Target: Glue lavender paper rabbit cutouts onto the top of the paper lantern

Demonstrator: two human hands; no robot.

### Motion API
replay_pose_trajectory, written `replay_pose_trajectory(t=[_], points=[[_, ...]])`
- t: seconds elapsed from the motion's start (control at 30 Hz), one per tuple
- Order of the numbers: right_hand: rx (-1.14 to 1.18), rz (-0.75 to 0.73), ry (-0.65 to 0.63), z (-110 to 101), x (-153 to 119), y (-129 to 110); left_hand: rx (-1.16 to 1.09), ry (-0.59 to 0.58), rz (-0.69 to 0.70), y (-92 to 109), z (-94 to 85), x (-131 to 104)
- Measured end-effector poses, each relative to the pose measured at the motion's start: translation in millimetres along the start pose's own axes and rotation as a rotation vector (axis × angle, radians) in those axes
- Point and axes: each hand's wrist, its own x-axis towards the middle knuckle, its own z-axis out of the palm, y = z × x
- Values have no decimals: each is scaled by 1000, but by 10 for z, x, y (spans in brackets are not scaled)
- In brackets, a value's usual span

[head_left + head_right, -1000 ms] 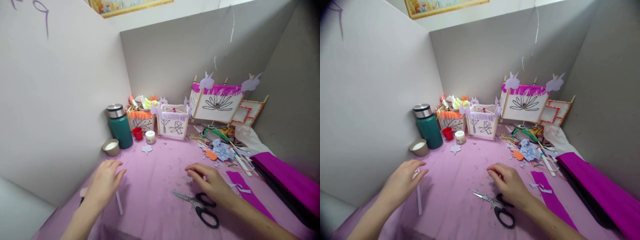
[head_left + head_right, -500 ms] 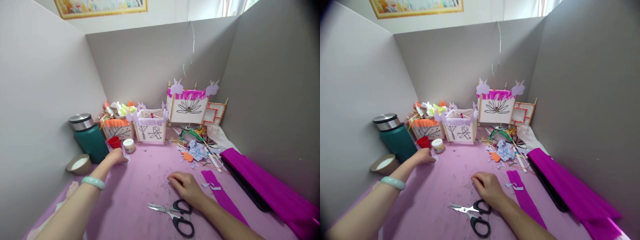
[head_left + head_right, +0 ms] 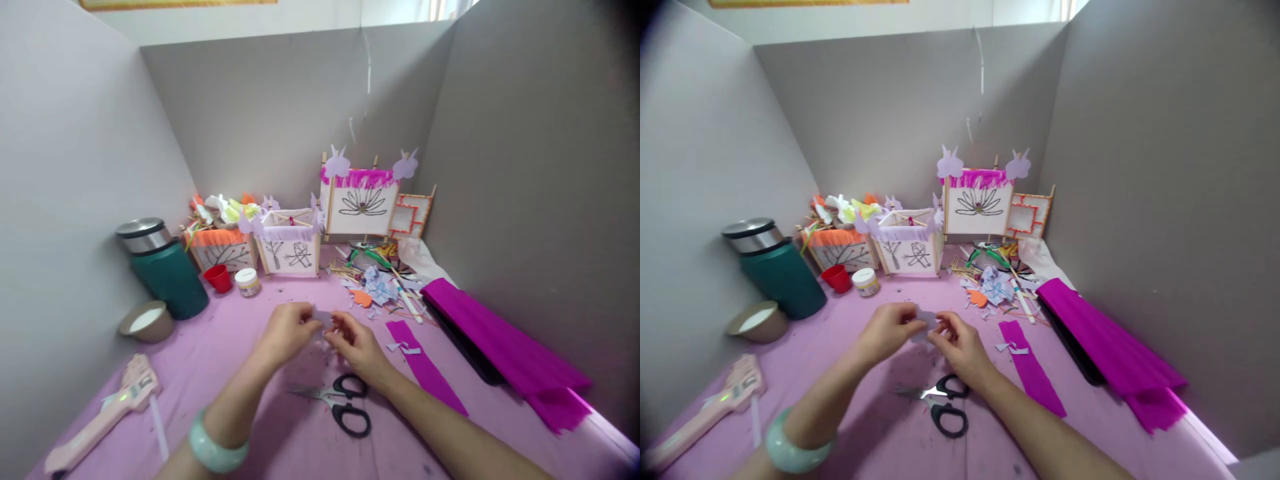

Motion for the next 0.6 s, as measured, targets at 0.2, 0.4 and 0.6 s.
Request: replay_pose_trajectory(t=[0.2, 0.4, 0.6], points=[[-37, 32, 7, -7, -33, 69, -256, 31, -67, 18, 282, -108], [-14, 155, 223, -47, -18, -45, -509, 234, -202, -191, 291, -124], [133, 189, 143, 186, -116, -211, -927, 323, -288, -63, 408, -174]])
